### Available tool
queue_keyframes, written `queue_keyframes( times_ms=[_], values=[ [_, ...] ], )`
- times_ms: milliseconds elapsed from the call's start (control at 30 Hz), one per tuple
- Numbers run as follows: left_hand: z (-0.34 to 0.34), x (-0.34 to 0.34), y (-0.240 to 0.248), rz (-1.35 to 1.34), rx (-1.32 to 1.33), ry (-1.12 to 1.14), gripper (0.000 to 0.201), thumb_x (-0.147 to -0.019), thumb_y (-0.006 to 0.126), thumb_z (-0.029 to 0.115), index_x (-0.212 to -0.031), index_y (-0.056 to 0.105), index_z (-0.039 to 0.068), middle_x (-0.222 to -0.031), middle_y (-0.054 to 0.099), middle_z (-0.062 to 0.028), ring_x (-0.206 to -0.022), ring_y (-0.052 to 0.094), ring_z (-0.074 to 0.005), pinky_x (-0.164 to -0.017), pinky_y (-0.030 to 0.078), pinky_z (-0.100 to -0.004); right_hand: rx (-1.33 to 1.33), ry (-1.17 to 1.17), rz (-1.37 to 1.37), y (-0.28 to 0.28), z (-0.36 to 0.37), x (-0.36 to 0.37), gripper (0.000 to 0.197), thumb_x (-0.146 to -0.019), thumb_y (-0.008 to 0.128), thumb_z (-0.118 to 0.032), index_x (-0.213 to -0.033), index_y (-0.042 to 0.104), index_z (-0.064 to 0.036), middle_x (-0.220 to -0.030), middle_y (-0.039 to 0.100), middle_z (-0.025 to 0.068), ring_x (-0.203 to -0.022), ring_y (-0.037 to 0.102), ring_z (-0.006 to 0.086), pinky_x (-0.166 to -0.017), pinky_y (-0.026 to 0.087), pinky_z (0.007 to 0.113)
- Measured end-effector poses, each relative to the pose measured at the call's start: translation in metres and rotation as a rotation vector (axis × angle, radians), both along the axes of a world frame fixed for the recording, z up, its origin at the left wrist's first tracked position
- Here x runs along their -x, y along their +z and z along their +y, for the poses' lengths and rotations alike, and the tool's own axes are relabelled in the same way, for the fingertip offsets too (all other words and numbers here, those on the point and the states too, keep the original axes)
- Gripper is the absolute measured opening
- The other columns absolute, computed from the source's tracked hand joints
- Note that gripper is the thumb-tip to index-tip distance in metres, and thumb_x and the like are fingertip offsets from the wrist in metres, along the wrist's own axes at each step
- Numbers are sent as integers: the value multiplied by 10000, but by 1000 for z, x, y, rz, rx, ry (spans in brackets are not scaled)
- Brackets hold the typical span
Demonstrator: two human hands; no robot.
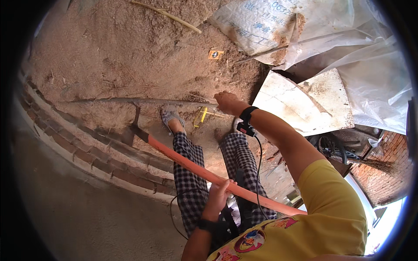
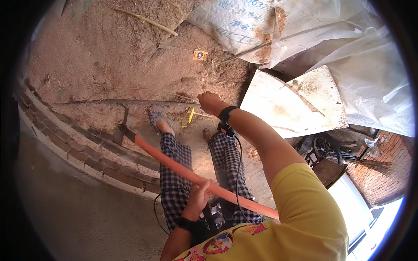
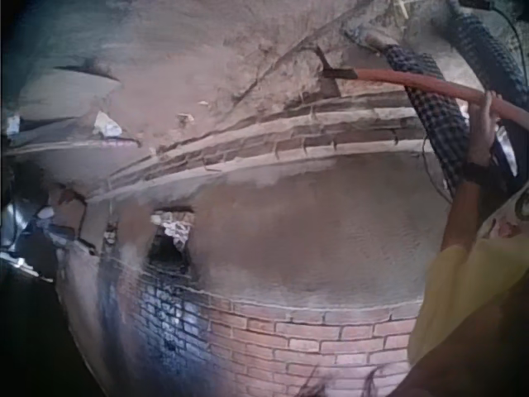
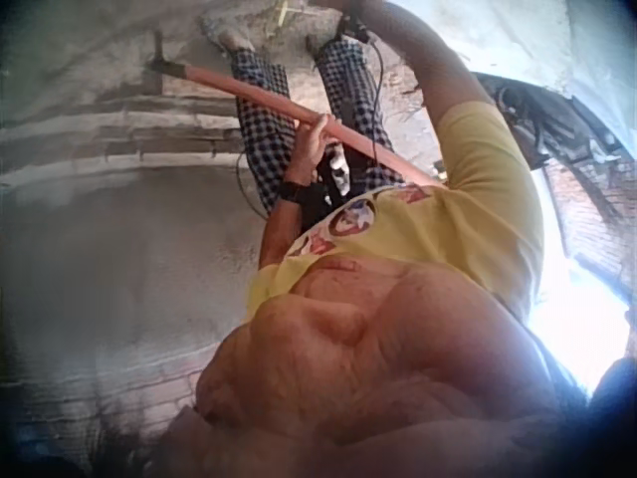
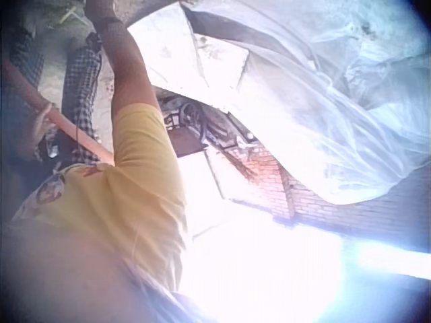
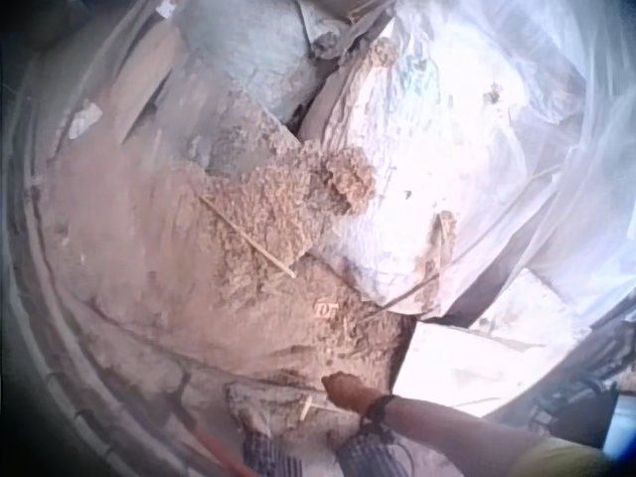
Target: The person uses a shovel to move sawdust and dirt on the ground between brick walls, then picks up and repositions a wooden board by hand.
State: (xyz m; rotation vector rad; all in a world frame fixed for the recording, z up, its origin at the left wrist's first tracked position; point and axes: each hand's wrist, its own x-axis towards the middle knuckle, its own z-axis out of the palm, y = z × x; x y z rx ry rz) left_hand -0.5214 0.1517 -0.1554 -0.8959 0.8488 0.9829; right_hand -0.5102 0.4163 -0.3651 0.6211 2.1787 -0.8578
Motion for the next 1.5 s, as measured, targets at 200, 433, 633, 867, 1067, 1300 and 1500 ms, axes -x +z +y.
queue_keyframes(
  times_ms=[200,433,633,867,1067,1300,1500],
  values=[
    [4,14,-11,-116,-84,30,283,-805,576,230,-942,439,23,-1031,483,-114,-1001,484,-211,-850,413,-362,-106,184,-164,-117,-64,59,512,-686,644,-274,-1055,450,23,-1016,520,171,-1020,453,311,-798,393,415],
    [0,9,-22,-169,-156,2,243,-811,556,148,-964,411,26,-1045,503,-121,-1002,485,-200,-868,398,-338,-119,184,-177,-132,-82,63,336,-746,485,-182,-1026,471,4,-960,550,173,-934,512,329,-760,408,427],
    [-1,3,-23,-104,-193,58,255,-802,577,193,-948,443,33,-1030,515,-118,-967,510,-215,-851,412,-370,39,-209,96,10,-20,68,237,-768,516,-252,-869,474,-41,-709,577,167,-659,567,343,-591,450,410],
    [-11,-6,-2,26,32,92,288,-798,565,167,-1002,443,3,-1009,514,-142,-978,497,-255,-836,413,-426,-40,-136,118,203,36,10,256,-785,513,-283,-788,486,-28,-621,546,192,-610,555,368,-551,441,427],
    [55,22,64,270,82,257,260,-800,537,115,-981,411,-22,-1032,453,-166,-898,515,-302,-809,449,-453,-106,-148,263,385,71,-23,272,-808,500,-287,-823,441,-23,-602,515,200,-612,532,387,-543,415,448],
    [85,55,74,30,49,195,206,-778,545,67,-940,434,5,-930,507,-155,-871,527,-265,-769,463,-420,-296,-154,410,520,114,10,244,-808,493,-253,-844,435,-19,-603,518,207,-605,532,393,-540,423,449],
    [72,91,82,-56,-72,99,165,-776,538,67,-905,448,17,-870,520,-138,-844,530,-249,-746,470,-405,-1849,-552,629,861,288,37,607,-729,607,-266,-1211,325,-28,-1225,391,154,-1129,375,290,-911,306,397]
  ],
)
